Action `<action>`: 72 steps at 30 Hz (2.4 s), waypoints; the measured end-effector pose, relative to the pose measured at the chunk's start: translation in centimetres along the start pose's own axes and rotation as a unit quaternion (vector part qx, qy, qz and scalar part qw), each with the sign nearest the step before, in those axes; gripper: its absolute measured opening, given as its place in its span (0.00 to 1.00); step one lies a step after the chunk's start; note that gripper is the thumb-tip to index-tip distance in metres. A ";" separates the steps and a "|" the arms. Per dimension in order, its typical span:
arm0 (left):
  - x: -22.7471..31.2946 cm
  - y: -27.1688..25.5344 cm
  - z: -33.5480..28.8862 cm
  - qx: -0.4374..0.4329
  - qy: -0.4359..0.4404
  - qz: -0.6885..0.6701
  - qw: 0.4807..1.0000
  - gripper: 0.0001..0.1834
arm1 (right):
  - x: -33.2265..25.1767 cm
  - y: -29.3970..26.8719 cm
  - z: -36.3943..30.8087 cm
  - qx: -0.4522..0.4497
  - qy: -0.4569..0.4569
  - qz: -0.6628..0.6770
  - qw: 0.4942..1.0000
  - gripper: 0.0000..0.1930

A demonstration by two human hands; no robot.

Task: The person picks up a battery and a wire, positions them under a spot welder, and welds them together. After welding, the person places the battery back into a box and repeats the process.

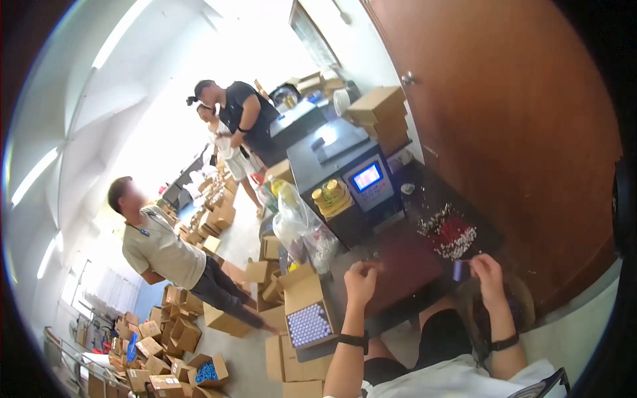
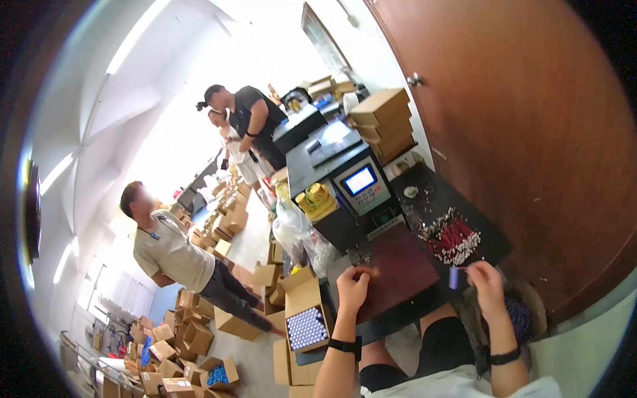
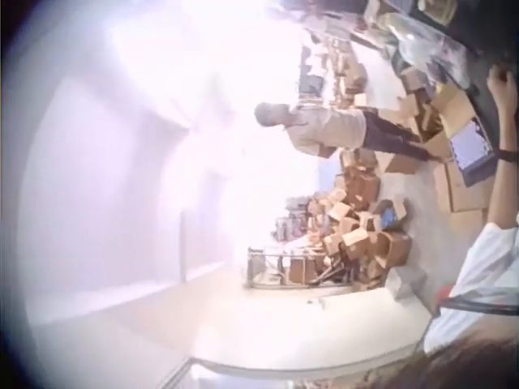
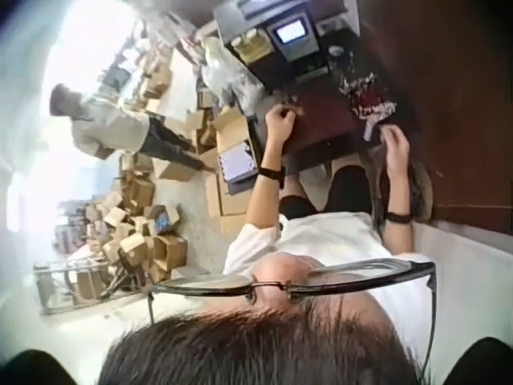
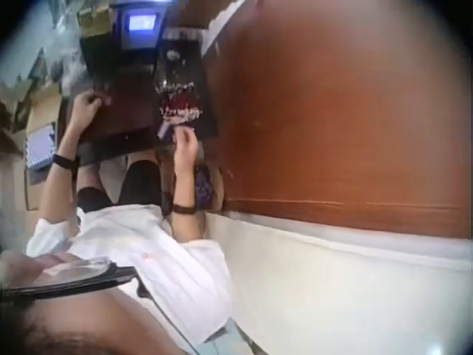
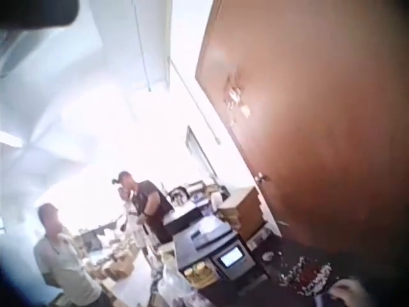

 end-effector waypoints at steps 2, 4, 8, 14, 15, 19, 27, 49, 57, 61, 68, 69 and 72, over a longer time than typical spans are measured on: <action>-0.1 0.0 -0.3 0.006 -0.011 -0.007 1.000 0.08 | 0.6 -4.2 -1.4 0.023 -0.004 -0.028 0.999 0.08; -0.8 -0.4 0.0 0.009 -0.005 0.026 1.000 0.08 | 2.9 -8.0 -2.3 0.038 0.018 -0.090 0.995 0.08; 0.3 0.2 0.3 0.037 -0.023 0.059 0.997 0.10 | 9.3 -13.5 -4.3 0.113 -0.051 -0.342 0.931 0.07; -0.2 -0.4 0.5 0.070 0.004 0.176 0.982 0.12 | 9.2 -9.7 -5.9 -0.001 -0.012 -0.203 0.979 0.08; 0.2 -0.2 0.2 0.070 0.003 0.174 0.982 0.12 | 8.7 -8.2 -6.7 -0.018 -0.029 -0.225 0.974 0.09; 1.3 -0.3 -1.1 0.022 -0.051 0.096 0.994 0.11 | 9.4 -4.6 -10.4 -0.123 -0.024 -0.264 0.956 0.08; 2.3 -1.3 -5.7 0.039 0.075 0.298 0.951 0.17 | 12.5 -3.7 -13.9 -0.212 0.034 -0.289 0.933 0.10; 1.3 -0.6 -6.0 0.056 0.084 0.366 0.925 0.27 | 13.6 -3.9 -13.3 -0.179 0.053 -0.364 0.913 0.10; 1.3 -0.4 -6.4 0.053 0.067 0.355 0.931 0.27 | 11.5 -3.1 -4.4 -0.012 -0.135 -0.330 0.934 0.07; 1.8 -0.3 -6.5 0.058 0.068 0.362 0.928 0.27 | 5.8 -0.6 3.2 0.041 -0.237 -0.444 0.863 0.13; 1.6 0.0 -6.5 0.062 0.066 0.360 0.928 0.27 | 8.4 1.1 9.1 0.031 -0.199 -0.562 0.802 0.17; 1.5 0.1 -6.4 0.057 0.062 0.361 0.929 0.27 | 8.5 1.1 9.5 0.035 -0.176 -0.571 0.801 0.16; 1.8 -0.1 -6.8 0.069 0.071 0.352 0.931 0.27 | 8.0 1.3 9.7 0.028 -0.207 -0.606 0.767 0.11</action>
Point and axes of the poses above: each hand's wrist, its own z-axis towards the middle knuckle, its own y-axis out of the palm, x = y × z, the point moved 2 cm from there along z, towards the middle knuckle, and after that the axes turned 7 degrees about -z, right-handed, at the moved point
